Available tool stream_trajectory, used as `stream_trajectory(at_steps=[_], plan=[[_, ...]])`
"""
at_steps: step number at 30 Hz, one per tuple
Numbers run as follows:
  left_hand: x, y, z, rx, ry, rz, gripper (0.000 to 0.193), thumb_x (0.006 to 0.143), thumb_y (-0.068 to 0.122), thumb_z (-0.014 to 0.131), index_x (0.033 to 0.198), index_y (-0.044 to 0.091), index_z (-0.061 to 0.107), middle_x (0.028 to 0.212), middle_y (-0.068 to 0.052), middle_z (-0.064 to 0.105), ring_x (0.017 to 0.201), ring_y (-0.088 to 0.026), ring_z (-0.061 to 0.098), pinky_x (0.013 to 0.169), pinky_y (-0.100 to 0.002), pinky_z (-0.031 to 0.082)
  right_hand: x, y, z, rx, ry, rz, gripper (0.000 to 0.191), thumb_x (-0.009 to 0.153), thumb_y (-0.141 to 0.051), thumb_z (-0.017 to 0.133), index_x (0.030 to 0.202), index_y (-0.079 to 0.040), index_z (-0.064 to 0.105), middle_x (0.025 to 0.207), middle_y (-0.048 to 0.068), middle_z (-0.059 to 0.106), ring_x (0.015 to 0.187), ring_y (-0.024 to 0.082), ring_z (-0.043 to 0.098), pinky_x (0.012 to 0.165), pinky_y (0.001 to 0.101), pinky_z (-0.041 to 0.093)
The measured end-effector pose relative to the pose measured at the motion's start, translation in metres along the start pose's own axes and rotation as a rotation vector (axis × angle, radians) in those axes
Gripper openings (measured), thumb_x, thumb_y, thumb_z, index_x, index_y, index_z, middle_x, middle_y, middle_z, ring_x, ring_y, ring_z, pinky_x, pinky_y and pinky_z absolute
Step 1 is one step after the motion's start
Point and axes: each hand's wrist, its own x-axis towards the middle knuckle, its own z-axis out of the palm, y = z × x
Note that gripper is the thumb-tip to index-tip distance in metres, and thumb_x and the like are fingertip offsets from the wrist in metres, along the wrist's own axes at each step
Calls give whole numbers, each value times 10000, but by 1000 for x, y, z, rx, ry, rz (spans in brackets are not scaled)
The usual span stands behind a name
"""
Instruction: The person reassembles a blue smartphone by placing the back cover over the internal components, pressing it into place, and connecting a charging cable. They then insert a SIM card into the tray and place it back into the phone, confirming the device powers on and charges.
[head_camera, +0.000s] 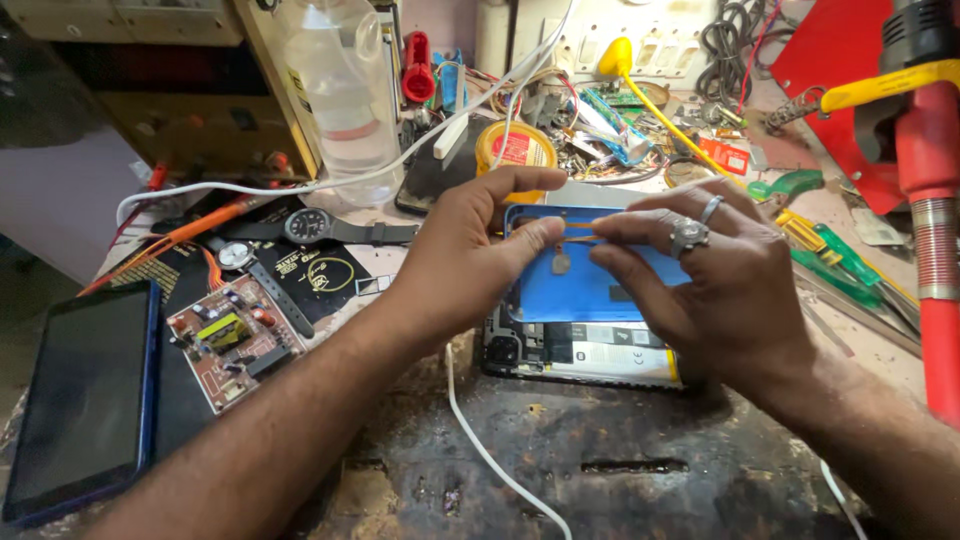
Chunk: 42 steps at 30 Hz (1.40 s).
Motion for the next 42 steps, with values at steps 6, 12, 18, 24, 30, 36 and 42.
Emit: stream_trajectory(at_steps=[6, 12, 18, 24, 30, 36, 42], plan=[[-3, -3, 3, 98, 7, -2, 400, 955, 79, 664, 1352, 68, 618, 1009, -66, 767, 773, -66, 674, 677, -235, 575, -5, -5, 9, 95, -17, 153, 205, 926, -211, 817, 1096, -105, 775, 1039, 88, 759, 953, 225, 738, 841, 344, 573], [-4, -1, 1, 94, -20, 85, 470, 934, 66, 705, 1389, 70, 586, 1068, -53, 754, 891, -74, 701, 770, -241, 596, -5, 3, 11, 333, -181, 473, 297, 871, -221, 799, 1144, -107, 780, 912, 37, 800, 801, 78, 729, 724, 256, 585], [-3, -1, -6, -12, -195, 38, 568, 903, 42, 747, 1435, 108, 558, 1101, -68, 746, 949, -97, 699, 832, -274, 609, -8, 7, 7, 363, -203, 368, 229, 906, -191, 767, 1113, -97, 783, 955, 36, 772, 845, 90, 728, 737, 265, 595], [-7, -1, -12, -28, -337, 141, 734, 863, 2, 782, 1514, 101, 458, 1319, -69, 670, 1152, -109, 674, 974, -290, 612, -8, 4, 4, 181, -153, 210, 154, 832, -146, 828, 974, -95, 796, 922, 72, 751, 901, 204, 715, 807, 354, 550], [-4, 0, -18, -62, -426, 110, 706, 972, -61, 629, 1605, 116, 372, 1280, -115, 692, 1131, -140, 660, 962, -306, 574, -8, 3, 3, 188, -63, 31, 137, 871, -108, 826, 987, -139, 761, 1028, 22, 738, 989, 192, 714, 896, 351, 546], [1, -7, -22, 189, -317, 338, 585, 938, -115, 580, 1487, 81, 524, 1373, -89, 682, 1311, -160, 659, 1104, -316, 560, -13, 1, 0, -3, -76, -268, 237, 794, -50, 847, 984, -169, 770, 992, 13, 706, 914, 255, 676, 777, 375, 556], [5, -7, -17, 283, -389, 378, 543, 849, -120, 579, 1355, 69, 627, 1248, -110, 760, 1218, -167, 706, 1105, -313, 548, -13, -6, -5, -187, -195, -459, 284, 755, -89, 763, 1032, -152, 758, 1021, 17, 734, 914, 240, 712, 748, 389, 576]])
